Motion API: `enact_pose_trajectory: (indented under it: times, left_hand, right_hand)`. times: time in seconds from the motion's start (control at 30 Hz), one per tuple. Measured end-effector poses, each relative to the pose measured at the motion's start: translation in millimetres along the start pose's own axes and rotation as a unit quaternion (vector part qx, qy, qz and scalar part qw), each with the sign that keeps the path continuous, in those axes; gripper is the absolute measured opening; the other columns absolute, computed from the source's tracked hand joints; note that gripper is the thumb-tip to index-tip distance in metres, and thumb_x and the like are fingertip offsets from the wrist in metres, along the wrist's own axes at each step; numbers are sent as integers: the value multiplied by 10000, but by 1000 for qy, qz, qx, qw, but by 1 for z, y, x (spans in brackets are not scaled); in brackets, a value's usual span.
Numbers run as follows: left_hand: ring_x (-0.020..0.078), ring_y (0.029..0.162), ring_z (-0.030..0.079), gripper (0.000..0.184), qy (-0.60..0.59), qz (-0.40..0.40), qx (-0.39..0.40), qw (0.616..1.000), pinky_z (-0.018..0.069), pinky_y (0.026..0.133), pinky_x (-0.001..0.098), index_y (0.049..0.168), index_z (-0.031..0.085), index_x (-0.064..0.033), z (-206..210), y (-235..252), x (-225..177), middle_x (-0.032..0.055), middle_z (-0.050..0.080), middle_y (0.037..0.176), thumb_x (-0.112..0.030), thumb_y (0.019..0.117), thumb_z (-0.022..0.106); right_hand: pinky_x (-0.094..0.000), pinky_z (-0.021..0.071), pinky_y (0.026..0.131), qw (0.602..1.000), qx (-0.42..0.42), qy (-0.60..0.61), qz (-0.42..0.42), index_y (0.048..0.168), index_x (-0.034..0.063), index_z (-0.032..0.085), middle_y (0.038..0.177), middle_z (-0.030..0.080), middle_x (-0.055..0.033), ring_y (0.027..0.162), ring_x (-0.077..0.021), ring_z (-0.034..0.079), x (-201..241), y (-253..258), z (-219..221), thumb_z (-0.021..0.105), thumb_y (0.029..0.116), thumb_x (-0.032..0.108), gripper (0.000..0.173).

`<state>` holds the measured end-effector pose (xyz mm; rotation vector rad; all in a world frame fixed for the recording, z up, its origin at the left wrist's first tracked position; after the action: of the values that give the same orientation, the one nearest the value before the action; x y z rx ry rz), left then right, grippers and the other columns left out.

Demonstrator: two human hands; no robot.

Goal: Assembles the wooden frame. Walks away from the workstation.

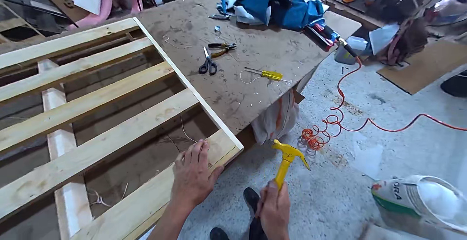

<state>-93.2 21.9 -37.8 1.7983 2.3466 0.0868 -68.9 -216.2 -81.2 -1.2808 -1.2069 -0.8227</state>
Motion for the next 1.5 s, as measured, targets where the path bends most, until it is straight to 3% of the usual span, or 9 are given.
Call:
enact_pose_trajectory:
  times: [0.1, 0.2, 0.27, 0.5, 0.6, 0.73, 1.03, 1.23, 1.5]
  left_hand:
    - [356, 1427, 450, 868, -5, -5, 13, 1000, 322, 1155, 608, 1514, 479, -85, 2, -2, 0, 133, 446, 1581, -738, 949, 392]
    - [365, 1403, 474, 867, -12, 1, 3, 1000, 340, 1138, 613, 1489, 509, -77, -2, -1, 5, 136, 469, 1562, -744, 945, 400]
    - [356, 1409, 470, 884, -16, -1, 6, 1000, 336, 1146, 607, 1496, 503, -83, 0, -6, 8, 132, 465, 1566, -762, 942, 386]
    - [372, 1386, 492, 882, -16, 8, -9, 1000, 371, 1113, 622, 1469, 529, -55, -1, -3, 5, 174, 483, 1541, -746, 928, 435]
    - [396, 1365, 504, 905, -5, 22, -11, 1000, 383, 1085, 634, 1477, 511, -24, -2, -2, 4, 211, 482, 1530, -739, 928, 430]
    - [409, 1359, 504, 930, 6, 30, -14, 999, 391, 1068, 641, 1471, 502, -10, -3, -4, 3, 237, 476, 1523, -762, 936, 391]
    - [443, 1401, 444, 936, 3, 33, -7, 999, 352, 1102, 647, 1496, 460, -2, -2, -3, 6, 280, 439, 1534, -754, 943, 393]
    - [451, 1408, 423, 959, -1, 18, 17, 1000, 343, 1113, 635, 1507, 426, 6, -2, -1, 5, 316, 408, 1535, -767, 942, 377]
    - [372, 1465, 358, 897, -16, 9, 37, 999, 309, 1180, 533, 1531, 384, -69, -3, -4, 6, 273, 367, 1565, -751, 948, 410]
  right_hand:
    - [-385, 506, 451, 994, 49, -92, 28, 1150, 33, 548, 662, 536, -18, 475, -166, 527, -10, 5, 3, 380, 1072, 372, 387]
    - [-376, 539, 406, 994, -63, -76, -43, 1131, -11, 509, 644, 533, -19, 434, -157, 537, 14, 7, -12, 351, 1082, 336, 385]
    - [-391, 527, 499, 993, 1, -114, -21, 1161, -12, 548, 676, 560, -32, 517, -173, 564, 11, 9, -2, 396, 1072, 318, 374]
    - [-340, 500, 393, 984, 88, 103, 116, 1138, 41, 498, 646, 519, -11, 415, -146, 492, -12, -2, 18, 328, 1085, 348, 356]
    - [-316, 505, 362, 971, 24, 197, 136, 1075, 33, 484, 621, 505, 3, 383, -122, 474, -22, 2, 12, 297, 1098, 309, 334]
    - [-345, 495, 397, 956, 115, 190, 191, 1118, 61, 514, 645, 505, -4, 420, -146, 484, -40, -3, 32, 348, 1077, 369, 353]
    - [-327, 522, 377, 932, 81, 251, 248, 1093, 48, 458, 628, 498, 0, 391, -128, 484, -70, 4, 34, 305, 1093, 315, 308]
    - [-278, 493, 341, 857, 148, 386, 308, 1086, 56, 443, 593, 485, 9, 362, -99, 455, -90, 18, 32, 244, 1107, 342, 349]
    - [-244, 443, 361, 824, 417, 252, 288, 1072, 139, 517, 612, 469, 37, 395, -77, 440, -103, 83, 1, 345, 1075, 456, 360]
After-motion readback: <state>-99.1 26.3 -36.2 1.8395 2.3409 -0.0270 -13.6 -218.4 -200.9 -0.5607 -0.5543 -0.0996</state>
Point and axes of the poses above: each hand's wrist, its own y-axis towards the middle knuckle, its own z-axis out of the palm, x = y × z, the point moved 8 cm from there along y, towards the middle knuckle
